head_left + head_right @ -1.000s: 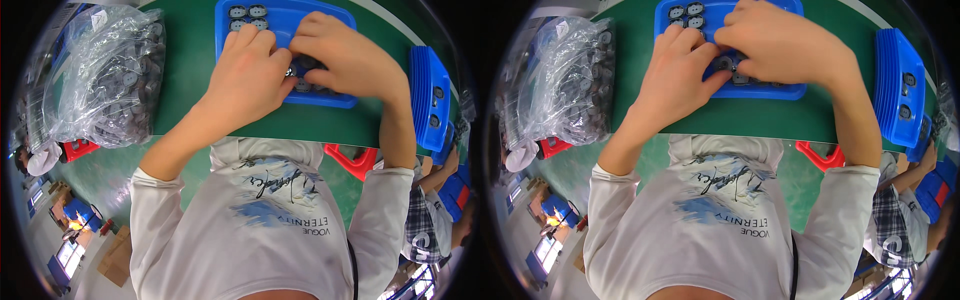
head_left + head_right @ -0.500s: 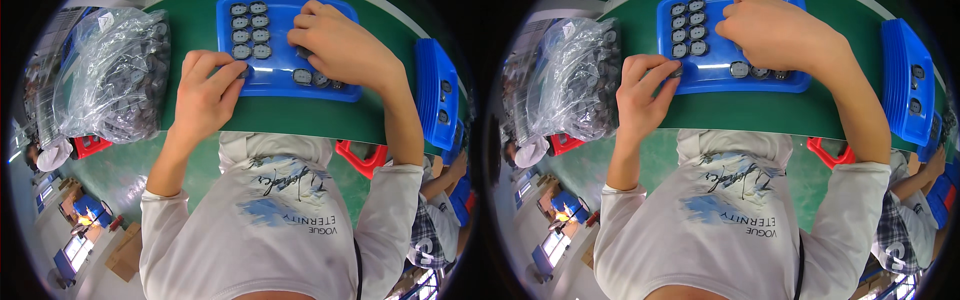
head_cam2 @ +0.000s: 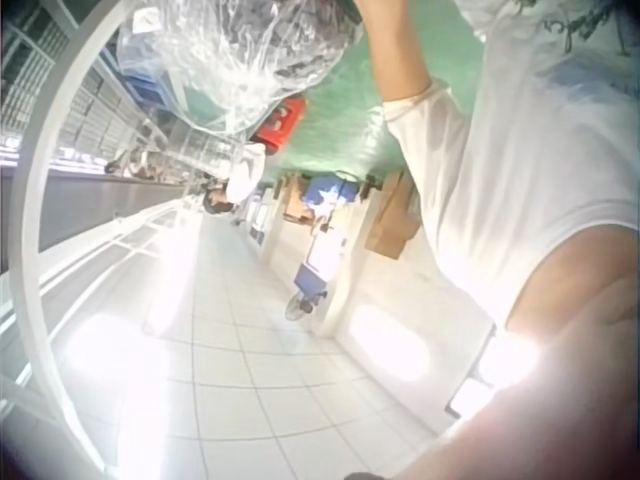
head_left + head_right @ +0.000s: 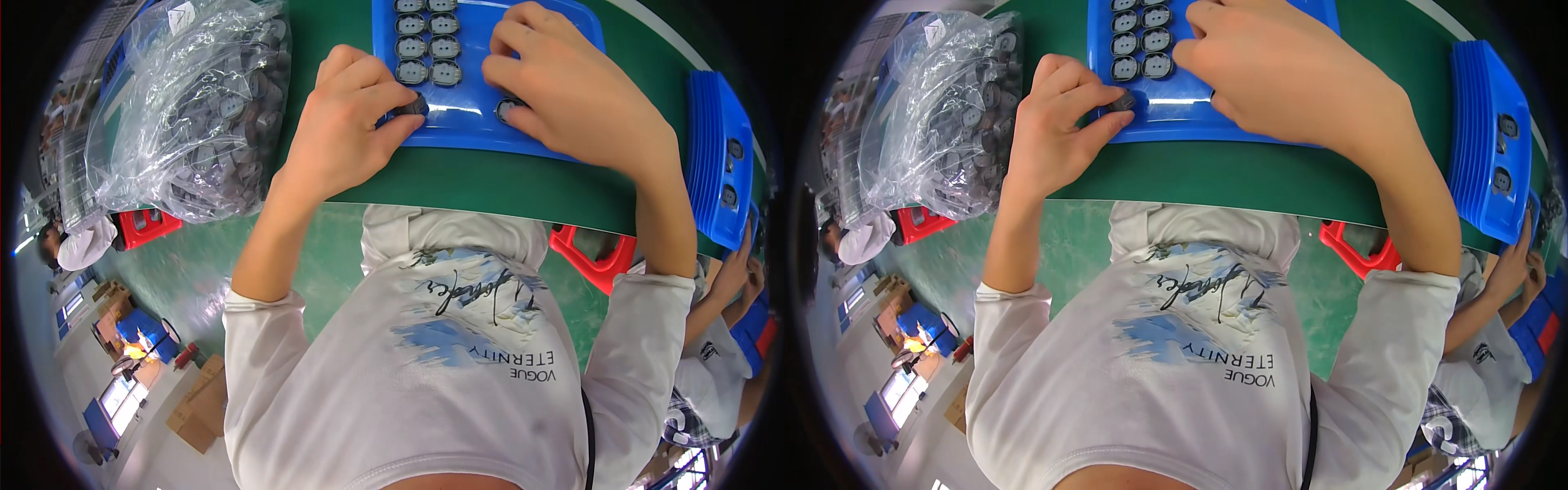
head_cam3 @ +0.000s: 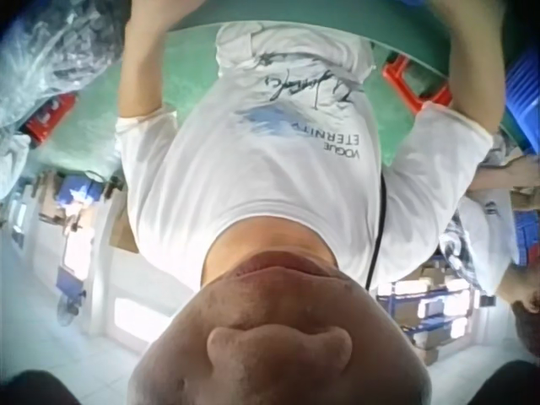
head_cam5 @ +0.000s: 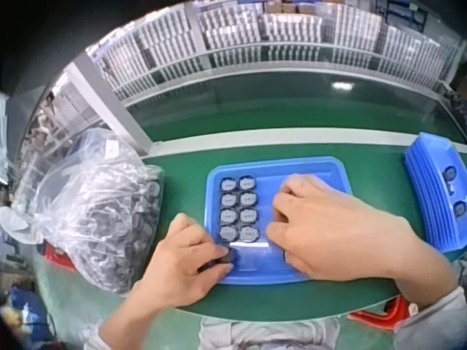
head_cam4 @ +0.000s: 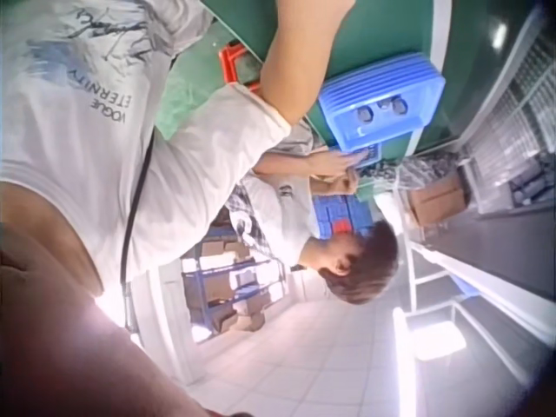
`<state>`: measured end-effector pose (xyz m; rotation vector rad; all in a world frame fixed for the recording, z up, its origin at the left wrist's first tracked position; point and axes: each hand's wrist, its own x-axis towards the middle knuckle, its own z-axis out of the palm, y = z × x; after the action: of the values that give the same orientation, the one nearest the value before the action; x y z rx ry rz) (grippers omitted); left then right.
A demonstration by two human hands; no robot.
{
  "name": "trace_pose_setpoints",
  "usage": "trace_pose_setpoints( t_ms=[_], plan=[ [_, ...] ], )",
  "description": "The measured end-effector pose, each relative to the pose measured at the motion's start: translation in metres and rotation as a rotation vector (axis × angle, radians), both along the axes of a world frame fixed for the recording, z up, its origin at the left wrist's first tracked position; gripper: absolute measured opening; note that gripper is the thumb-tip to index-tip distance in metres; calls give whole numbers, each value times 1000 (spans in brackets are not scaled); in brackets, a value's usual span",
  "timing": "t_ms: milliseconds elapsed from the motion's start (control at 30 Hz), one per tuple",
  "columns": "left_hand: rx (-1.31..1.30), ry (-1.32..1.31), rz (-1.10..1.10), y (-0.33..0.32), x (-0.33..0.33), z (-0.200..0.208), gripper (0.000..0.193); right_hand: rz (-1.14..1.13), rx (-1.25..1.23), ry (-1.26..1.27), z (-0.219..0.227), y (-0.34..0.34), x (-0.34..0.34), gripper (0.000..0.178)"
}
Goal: Sorting and placing small metal components into a grid tray at an assembly station.
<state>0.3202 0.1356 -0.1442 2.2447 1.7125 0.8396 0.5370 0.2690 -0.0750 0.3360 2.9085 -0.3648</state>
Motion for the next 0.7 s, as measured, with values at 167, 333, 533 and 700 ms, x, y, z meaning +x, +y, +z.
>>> trace_pose_setpoints(
  t_ms=[167, 333, 533, 700],
  plan=[
    [-20, 11, -63, 4, -2, 3, 22, 25, 118, 305, -38, -7, 8, 25],
    [-31, 23, -69, 5, 2, 5, 19, -41, -36, 257, -45, -14, 2, 21],
    [-54, 36, -2, -1, -2, 4, 19, 22, -16, 21, 0, 2, 0, 24],
    [-59, 24, -14, 2, -1, 5, 18, 1, 29, 238, -34, -3, 10, 18]
  ],
)
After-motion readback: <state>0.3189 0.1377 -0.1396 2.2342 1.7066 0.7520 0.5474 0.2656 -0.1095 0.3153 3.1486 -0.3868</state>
